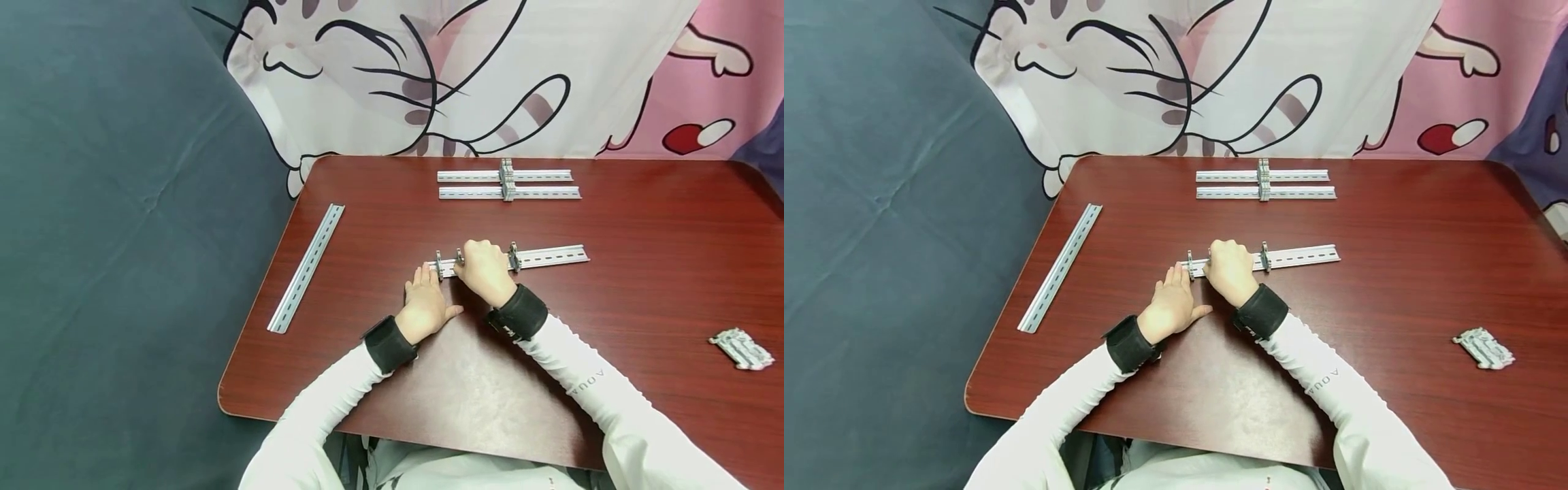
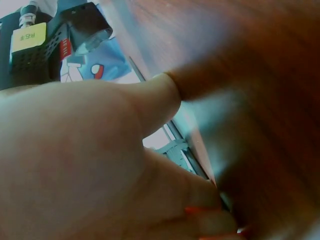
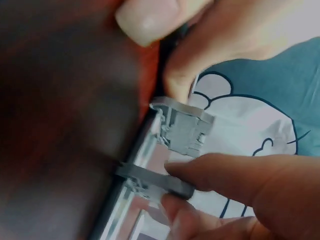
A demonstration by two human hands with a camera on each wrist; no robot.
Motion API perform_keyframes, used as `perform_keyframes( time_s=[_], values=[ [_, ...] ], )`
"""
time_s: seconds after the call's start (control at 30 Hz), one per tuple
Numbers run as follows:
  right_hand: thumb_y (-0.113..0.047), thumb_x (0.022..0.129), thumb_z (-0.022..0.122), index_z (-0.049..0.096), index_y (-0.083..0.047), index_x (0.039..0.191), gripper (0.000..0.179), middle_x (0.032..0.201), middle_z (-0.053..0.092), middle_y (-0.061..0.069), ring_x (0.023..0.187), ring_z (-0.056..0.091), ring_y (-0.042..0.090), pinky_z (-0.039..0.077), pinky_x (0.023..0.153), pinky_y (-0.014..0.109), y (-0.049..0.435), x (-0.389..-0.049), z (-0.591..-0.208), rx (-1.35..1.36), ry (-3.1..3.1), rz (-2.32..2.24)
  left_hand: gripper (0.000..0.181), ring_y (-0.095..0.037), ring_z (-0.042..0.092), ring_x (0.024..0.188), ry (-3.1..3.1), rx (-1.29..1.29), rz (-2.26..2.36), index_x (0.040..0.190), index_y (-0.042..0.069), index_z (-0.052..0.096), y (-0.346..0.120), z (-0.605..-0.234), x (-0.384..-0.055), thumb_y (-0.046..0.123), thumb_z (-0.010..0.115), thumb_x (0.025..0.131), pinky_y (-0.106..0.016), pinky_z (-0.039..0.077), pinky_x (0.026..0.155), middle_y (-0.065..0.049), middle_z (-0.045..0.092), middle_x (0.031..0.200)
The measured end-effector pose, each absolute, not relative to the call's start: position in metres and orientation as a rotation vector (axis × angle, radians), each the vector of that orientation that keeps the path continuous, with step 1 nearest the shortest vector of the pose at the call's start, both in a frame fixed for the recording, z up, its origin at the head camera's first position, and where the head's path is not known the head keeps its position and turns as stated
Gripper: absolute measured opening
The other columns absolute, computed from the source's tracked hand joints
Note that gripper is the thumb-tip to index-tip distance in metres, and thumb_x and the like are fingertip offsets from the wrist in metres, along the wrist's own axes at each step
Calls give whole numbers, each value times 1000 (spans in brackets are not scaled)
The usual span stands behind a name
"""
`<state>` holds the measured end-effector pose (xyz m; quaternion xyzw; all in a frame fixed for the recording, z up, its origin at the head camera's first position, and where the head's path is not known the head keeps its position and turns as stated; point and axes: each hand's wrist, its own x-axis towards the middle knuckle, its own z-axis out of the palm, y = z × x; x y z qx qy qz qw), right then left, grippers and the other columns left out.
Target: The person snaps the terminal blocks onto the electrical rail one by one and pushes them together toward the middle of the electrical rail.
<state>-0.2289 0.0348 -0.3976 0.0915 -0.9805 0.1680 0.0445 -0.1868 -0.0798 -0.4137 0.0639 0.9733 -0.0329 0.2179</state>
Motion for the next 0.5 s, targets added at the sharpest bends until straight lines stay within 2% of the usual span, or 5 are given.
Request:
perform_keyframes(
  time_s=[0.27,0.5],
  values=[
    [-11,72,66,56,-7,59,18,76,69,25,72,66,48,51,56,56,50,-233,-401,202,-3010,513,95,-23,18,150,2689,196,-105,154,3,18,-78,-415,-187,67,46,90,-39,29,117,-13,14,163],
    [-15,74,68,58,-3,62,19,80,68,29,76,65,51,50,58,57,76,-235,-399,118,-3011,516,94,-23,17,150,2688,173,-70,154,2,18,-79,-416,-188,65,48,90,-40,28,117,-13,14,163]
  ],
)
